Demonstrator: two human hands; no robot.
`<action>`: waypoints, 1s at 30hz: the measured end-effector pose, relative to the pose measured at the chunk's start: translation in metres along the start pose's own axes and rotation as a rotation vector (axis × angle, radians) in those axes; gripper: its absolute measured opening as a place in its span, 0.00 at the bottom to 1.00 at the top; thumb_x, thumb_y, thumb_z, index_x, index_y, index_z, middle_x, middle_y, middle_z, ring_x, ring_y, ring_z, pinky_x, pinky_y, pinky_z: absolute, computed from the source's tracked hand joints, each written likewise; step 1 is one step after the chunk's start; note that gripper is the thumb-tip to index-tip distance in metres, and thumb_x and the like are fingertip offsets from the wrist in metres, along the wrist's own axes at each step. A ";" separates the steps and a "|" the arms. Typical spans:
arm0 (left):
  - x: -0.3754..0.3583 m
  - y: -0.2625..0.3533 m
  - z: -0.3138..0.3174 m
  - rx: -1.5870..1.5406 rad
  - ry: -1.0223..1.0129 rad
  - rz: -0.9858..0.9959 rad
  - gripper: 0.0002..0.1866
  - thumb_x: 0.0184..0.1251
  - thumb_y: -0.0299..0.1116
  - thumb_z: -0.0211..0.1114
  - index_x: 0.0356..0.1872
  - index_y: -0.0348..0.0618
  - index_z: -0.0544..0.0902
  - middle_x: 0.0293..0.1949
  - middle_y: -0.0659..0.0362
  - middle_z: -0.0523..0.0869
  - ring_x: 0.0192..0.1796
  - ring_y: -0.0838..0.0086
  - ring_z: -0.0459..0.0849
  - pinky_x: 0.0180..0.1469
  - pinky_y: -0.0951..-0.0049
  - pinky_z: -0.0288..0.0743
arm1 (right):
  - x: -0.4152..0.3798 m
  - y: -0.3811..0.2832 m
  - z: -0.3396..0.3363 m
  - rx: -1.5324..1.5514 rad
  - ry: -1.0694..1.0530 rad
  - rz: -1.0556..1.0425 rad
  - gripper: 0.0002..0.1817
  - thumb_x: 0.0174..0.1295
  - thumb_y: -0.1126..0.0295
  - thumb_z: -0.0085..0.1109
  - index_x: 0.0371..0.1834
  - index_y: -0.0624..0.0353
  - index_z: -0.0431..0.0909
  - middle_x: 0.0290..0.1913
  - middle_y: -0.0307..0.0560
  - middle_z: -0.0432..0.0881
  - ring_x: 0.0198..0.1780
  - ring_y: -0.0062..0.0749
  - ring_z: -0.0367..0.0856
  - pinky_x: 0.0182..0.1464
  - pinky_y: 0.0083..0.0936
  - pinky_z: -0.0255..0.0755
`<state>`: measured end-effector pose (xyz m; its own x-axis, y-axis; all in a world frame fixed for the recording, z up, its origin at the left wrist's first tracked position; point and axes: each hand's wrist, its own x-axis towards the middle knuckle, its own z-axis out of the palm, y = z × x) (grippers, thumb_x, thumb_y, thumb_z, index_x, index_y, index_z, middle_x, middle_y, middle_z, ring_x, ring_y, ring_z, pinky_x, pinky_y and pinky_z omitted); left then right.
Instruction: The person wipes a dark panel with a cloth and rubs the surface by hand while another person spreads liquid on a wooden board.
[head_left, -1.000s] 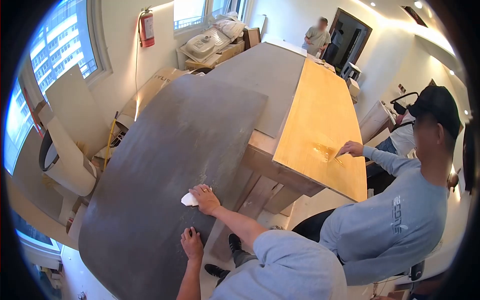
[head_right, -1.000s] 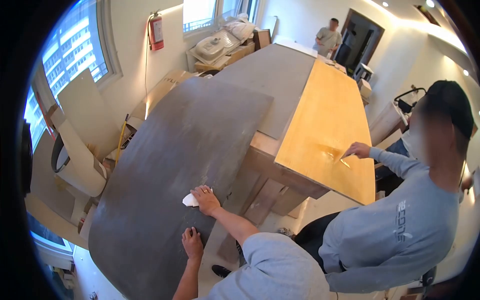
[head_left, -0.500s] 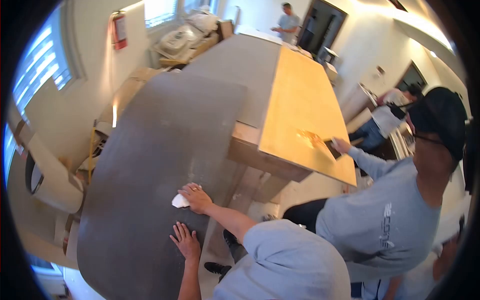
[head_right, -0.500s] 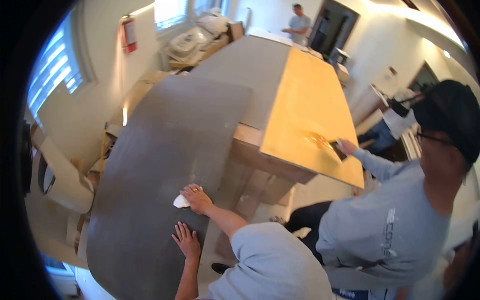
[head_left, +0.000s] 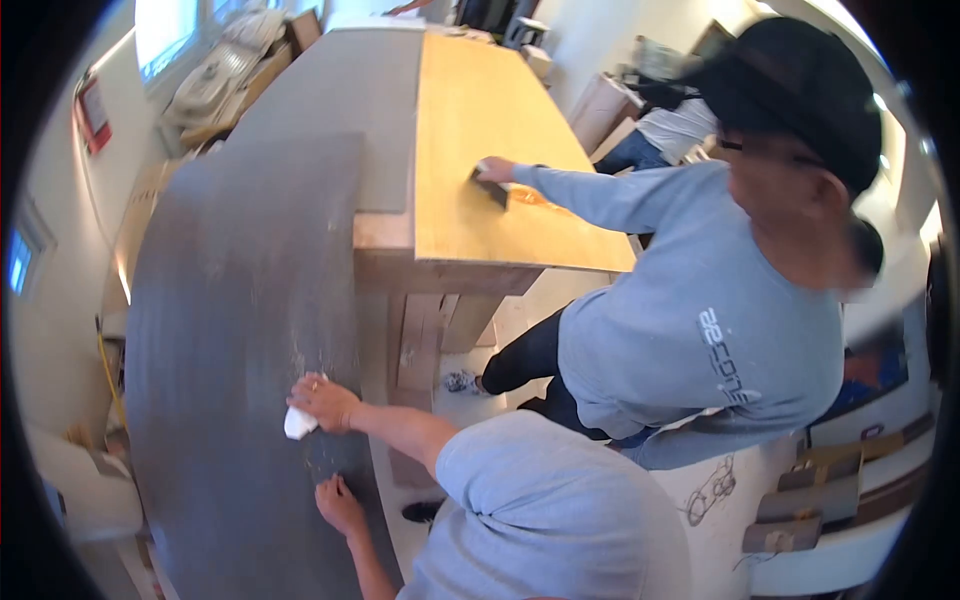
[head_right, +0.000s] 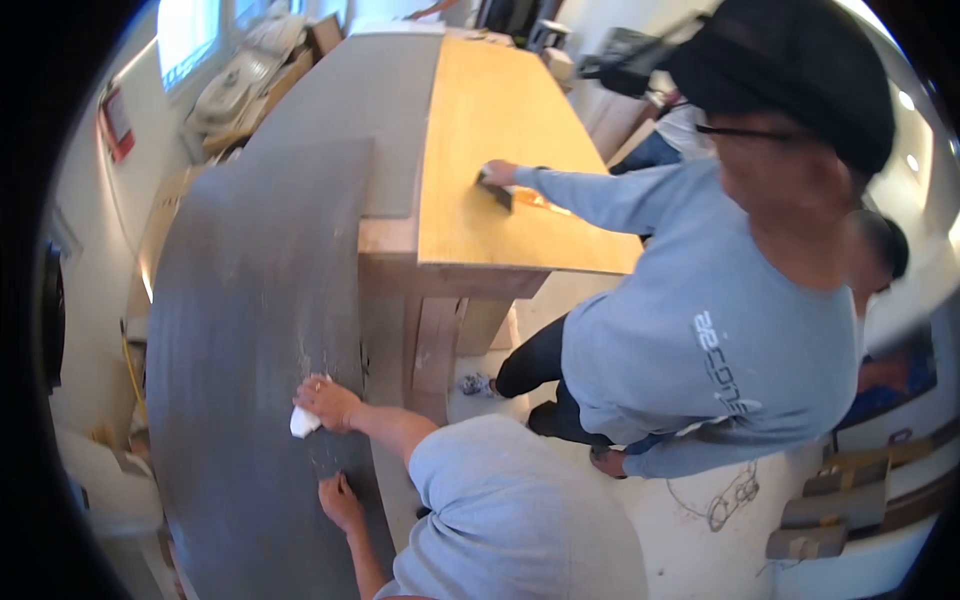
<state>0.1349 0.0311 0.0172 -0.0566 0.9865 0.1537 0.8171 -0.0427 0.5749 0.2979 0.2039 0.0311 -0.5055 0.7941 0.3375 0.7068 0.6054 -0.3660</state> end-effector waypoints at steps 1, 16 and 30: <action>-0.001 -0.005 0.003 -0.010 0.022 0.009 0.08 0.66 0.29 0.68 0.40 0.36 0.88 0.36 0.53 0.83 0.41 0.58 0.83 0.44 0.58 0.76 | 0.000 -0.001 -0.002 -0.025 -0.011 -0.004 0.26 0.60 0.67 0.55 0.65 0.55 0.75 0.62 0.50 0.74 0.71 0.44 0.68 0.79 0.44 0.52; 0.024 0.001 -0.007 0.177 -0.131 0.046 0.06 0.62 0.31 0.68 0.30 0.40 0.83 0.35 0.52 0.82 0.38 0.55 0.85 0.39 0.56 0.79 | 0.001 -0.005 -0.005 -0.006 -0.013 0.003 0.27 0.59 0.68 0.58 0.65 0.55 0.74 0.62 0.49 0.72 0.73 0.43 0.65 0.79 0.43 0.51; 0.000 0.003 0.004 0.164 -0.026 0.129 0.24 0.65 0.35 0.67 0.58 0.31 0.77 0.46 0.48 0.79 0.50 0.52 0.80 0.49 0.53 0.75 | 0.001 -0.004 -0.002 -0.012 0.011 -0.008 0.28 0.57 0.69 0.59 0.64 0.55 0.74 0.62 0.49 0.73 0.73 0.45 0.66 0.79 0.43 0.51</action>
<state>0.1399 0.0312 0.0157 0.0674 0.9785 0.1951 0.8992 -0.1443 0.4130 0.2958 0.2018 0.0350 -0.5054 0.7886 0.3502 0.7089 0.6109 -0.3525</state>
